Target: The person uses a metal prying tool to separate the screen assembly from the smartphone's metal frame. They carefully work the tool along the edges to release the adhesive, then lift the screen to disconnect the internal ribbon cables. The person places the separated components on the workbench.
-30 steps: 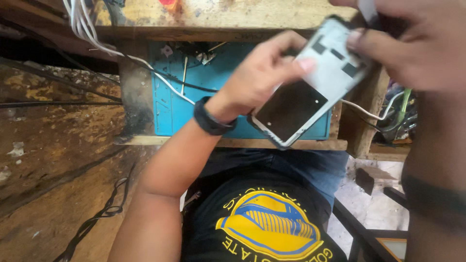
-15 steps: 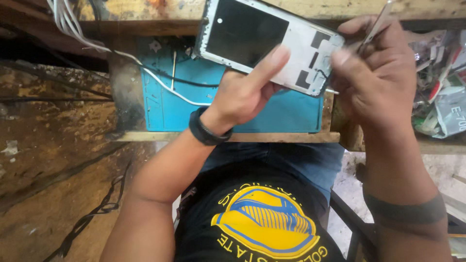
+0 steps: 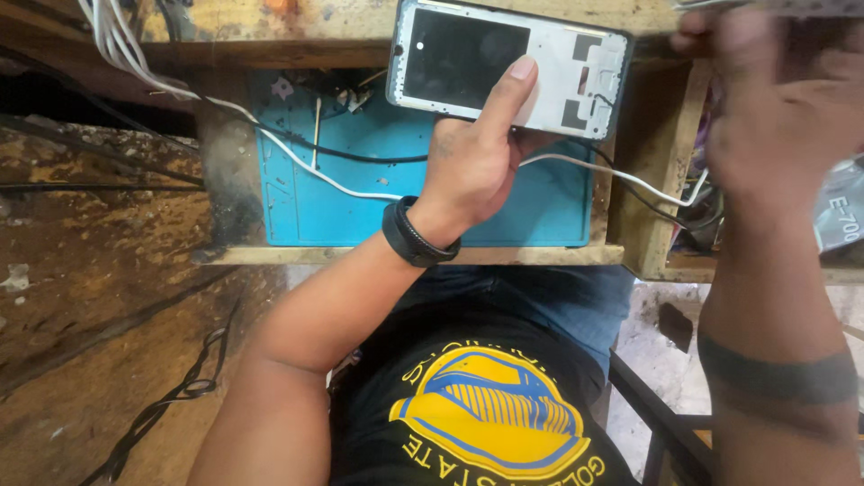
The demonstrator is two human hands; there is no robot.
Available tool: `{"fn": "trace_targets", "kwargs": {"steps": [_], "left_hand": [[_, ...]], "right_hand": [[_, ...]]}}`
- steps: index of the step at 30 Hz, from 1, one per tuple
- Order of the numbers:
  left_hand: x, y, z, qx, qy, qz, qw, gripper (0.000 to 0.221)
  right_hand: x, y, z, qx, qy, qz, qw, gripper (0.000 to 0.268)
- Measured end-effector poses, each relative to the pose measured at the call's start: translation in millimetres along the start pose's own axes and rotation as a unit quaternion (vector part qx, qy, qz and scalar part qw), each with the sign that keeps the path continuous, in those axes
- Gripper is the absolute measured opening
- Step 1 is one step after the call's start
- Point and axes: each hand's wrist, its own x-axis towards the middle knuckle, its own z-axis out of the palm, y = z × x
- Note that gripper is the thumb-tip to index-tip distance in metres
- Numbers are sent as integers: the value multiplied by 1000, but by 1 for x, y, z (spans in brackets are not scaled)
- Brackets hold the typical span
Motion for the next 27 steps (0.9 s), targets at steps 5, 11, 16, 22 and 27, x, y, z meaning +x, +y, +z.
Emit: {"fn": "trace_targets", "kwargs": {"steps": [5, 11, 16, 22, 27], "left_hand": [[3, -9, 1, -12, 10, 17, 1000, 40], [6, -12, 3, -21, 14, 14, 1000, 41], [8, -12, 1, -34, -1, 20, 999, 42], [8, -14, -1, -27, 3, 22, 999, 43], [8, -14, -2, -15, 1, 33, 999, 40]], "right_hand": [[5, 8, -7, -66, -74, -99, 990, 13], [7, 7, -11, -87, -122, -134, 980, 24], [11, 5, -10, -119, -142, -173, 967, 16], [13, 9, -14, -137, -140, -173, 965, 12], [15, 2, -15, -137, -159, -176, 962, 13]]}}
